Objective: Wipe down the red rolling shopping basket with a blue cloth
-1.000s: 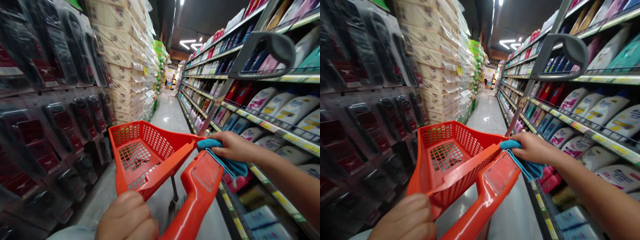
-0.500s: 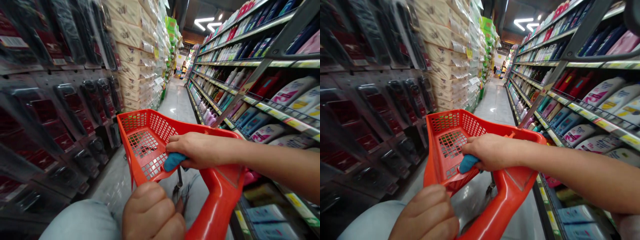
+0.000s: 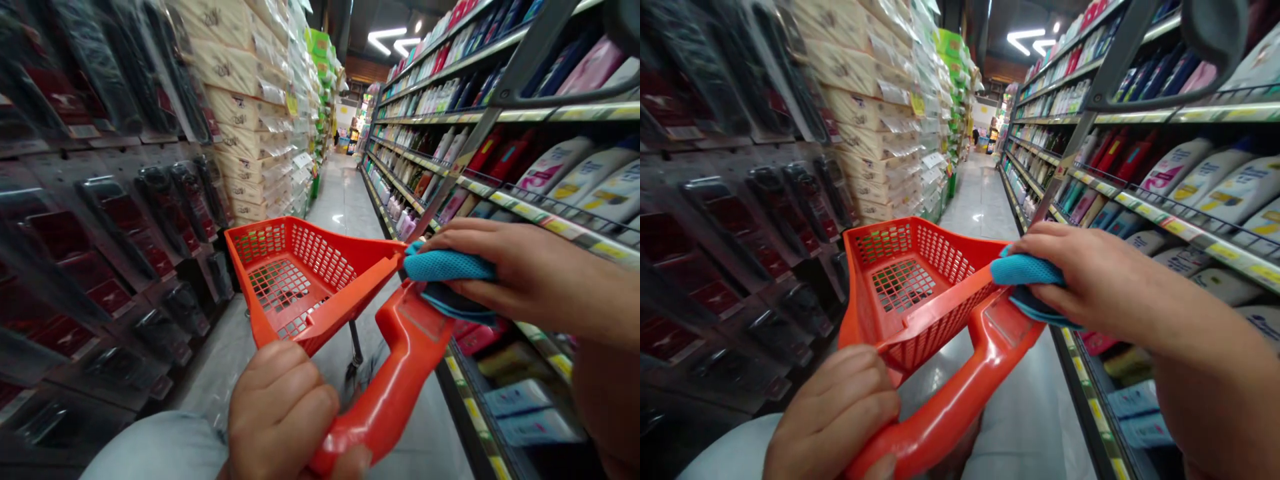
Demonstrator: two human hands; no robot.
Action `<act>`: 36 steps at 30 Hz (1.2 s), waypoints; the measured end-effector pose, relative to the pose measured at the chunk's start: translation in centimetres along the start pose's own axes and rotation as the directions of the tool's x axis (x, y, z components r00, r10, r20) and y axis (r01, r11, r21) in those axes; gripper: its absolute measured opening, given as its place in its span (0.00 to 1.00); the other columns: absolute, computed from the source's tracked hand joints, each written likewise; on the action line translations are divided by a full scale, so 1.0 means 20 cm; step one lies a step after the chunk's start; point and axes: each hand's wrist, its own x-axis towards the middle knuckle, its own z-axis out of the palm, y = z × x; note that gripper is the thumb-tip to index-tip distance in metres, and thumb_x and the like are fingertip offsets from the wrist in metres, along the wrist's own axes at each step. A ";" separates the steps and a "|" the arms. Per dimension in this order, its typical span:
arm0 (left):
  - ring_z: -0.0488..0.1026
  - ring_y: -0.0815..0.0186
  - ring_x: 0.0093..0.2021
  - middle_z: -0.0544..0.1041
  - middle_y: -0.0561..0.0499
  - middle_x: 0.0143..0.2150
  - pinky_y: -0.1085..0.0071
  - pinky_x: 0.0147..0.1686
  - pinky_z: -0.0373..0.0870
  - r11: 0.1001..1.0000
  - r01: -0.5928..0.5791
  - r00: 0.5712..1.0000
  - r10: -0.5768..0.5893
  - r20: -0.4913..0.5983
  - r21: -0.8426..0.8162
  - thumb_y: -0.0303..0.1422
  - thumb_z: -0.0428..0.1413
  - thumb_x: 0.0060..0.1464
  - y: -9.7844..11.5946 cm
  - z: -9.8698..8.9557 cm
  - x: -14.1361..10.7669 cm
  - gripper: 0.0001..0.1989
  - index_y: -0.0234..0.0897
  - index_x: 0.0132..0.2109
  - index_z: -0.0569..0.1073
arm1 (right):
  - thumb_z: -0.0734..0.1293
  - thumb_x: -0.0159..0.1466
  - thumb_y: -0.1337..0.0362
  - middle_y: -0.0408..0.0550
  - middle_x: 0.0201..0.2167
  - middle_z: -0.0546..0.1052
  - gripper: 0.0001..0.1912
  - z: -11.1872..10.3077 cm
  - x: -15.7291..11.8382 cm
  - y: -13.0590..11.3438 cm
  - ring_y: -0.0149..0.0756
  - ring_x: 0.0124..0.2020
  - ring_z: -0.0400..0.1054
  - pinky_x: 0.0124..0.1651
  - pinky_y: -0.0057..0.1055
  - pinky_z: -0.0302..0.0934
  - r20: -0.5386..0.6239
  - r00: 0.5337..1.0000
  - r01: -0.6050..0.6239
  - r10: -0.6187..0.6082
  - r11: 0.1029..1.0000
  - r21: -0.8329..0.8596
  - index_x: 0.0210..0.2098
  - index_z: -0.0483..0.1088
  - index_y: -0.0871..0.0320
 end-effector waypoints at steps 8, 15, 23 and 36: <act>0.70 0.67 0.23 0.71 0.52 0.21 0.65 0.30 0.67 1.000 0.001 1.000 0.000 0.020 -0.019 0.37 0.48 0.65 0.06 0.10 0.07 0.18 0.38 0.26 0.66 | 0.68 0.64 0.64 0.50 0.46 0.77 0.13 0.13 -0.28 -0.14 0.40 0.45 0.74 0.47 0.33 0.71 -0.282 0.948 -0.139 0.146 0.989 0.044 0.49 0.75 0.52; 0.66 0.67 0.24 0.70 0.53 0.22 0.66 0.30 0.60 1.000 0.006 0.996 -0.005 0.088 -0.012 0.31 0.48 0.63 0.08 0.20 0.09 0.14 0.38 0.28 0.68 | 0.65 0.68 0.59 0.52 0.42 0.77 0.10 0.22 -0.35 0.13 0.46 0.46 0.73 0.51 0.45 0.69 -0.719 0.562 -0.511 0.408 0.855 0.086 0.46 0.74 0.54; 0.68 0.64 0.30 0.71 0.50 0.26 0.65 0.34 0.62 0.997 0.039 0.982 -0.051 0.183 0.067 0.44 0.36 0.71 0.12 0.36 0.10 0.24 0.38 0.33 0.68 | 0.67 0.66 0.62 0.52 0.45 0.77 0.09 0.31 -0.35 0.01 0.45 0.47 0.73 0.51 0.44 0.70 -0.733 0.559 -0.415 0.387 0.896 0.156 0.46 0.74 0.53; 0.70 0.55 0.59 0.76 0.42 0.56 0.55 0.63 0.64 0.954 0.077 0.793 -0.234 0.562 0.289 0.51 0.47 0.65 -0.58 0.43 0.00 0.25 0.40 0.60 0.68 | 0.67 0.65 0.61 0.53 0.45 0.76 0.10 0.31 -0.34 0.14 0.48 0.48 0.71 0.51 0.46 0.67 -0.774 0.492 -0.617 0.398 0.787 0.013 0.46 0.73 0.54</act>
